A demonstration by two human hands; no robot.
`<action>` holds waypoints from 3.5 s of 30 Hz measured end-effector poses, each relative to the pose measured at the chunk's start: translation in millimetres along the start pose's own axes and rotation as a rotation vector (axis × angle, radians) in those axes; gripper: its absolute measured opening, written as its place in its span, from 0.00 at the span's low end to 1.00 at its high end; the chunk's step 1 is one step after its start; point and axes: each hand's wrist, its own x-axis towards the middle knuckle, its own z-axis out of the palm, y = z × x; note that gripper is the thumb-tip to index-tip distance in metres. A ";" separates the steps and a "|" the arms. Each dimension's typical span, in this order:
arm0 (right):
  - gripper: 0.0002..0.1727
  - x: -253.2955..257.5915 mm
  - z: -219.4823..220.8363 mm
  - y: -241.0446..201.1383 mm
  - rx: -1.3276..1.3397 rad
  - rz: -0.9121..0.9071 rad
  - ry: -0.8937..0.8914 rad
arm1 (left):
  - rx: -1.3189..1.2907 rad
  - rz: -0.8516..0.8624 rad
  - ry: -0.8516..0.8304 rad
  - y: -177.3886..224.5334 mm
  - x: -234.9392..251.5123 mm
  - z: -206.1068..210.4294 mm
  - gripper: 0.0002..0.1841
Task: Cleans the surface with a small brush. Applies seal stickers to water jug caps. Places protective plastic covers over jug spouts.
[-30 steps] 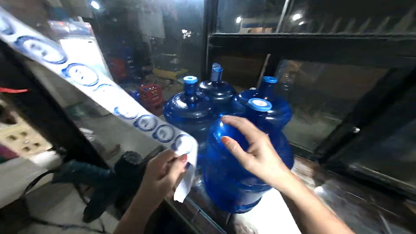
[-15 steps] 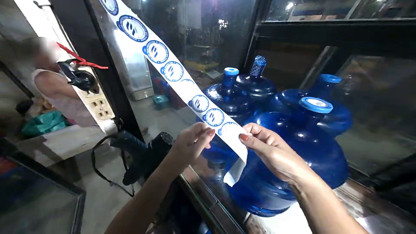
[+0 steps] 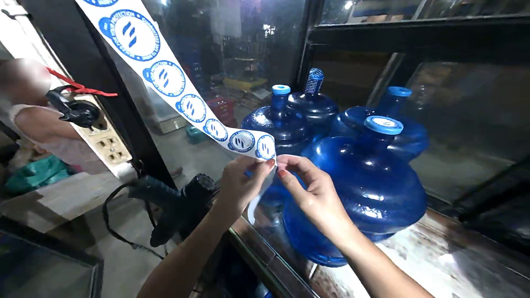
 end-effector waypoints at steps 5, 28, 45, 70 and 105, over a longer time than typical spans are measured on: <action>0.11 5.9 7.8 -1.3 0.076 0.022 0.021 | 0.048 0.006 0.051 -0.5 2.0 3.5 0.07; 0.08 72.1 -24.4 7.2 -0.051 0.103 -0.128 | 0.082 0.019 0.013 -25.8 18.9 -28.9 0.08; 0.19 236.9 -5.1 66.0 -0.846 0.155 0.224 | 0.055 0.056 0.143 -54.5 14.1 -93.6 0.08; 0.14 107.9 47.9 -5.6 0.214 0.236 -0.418 | -0.272 0.174 -0.006 -57.2 22.1 -82.4 0.06; 0.09 33.1 49.5 -19.0 0.126 -0.078 0.118 | 0.129 0.203 0.142 0.4 22.3 -24.5 0.10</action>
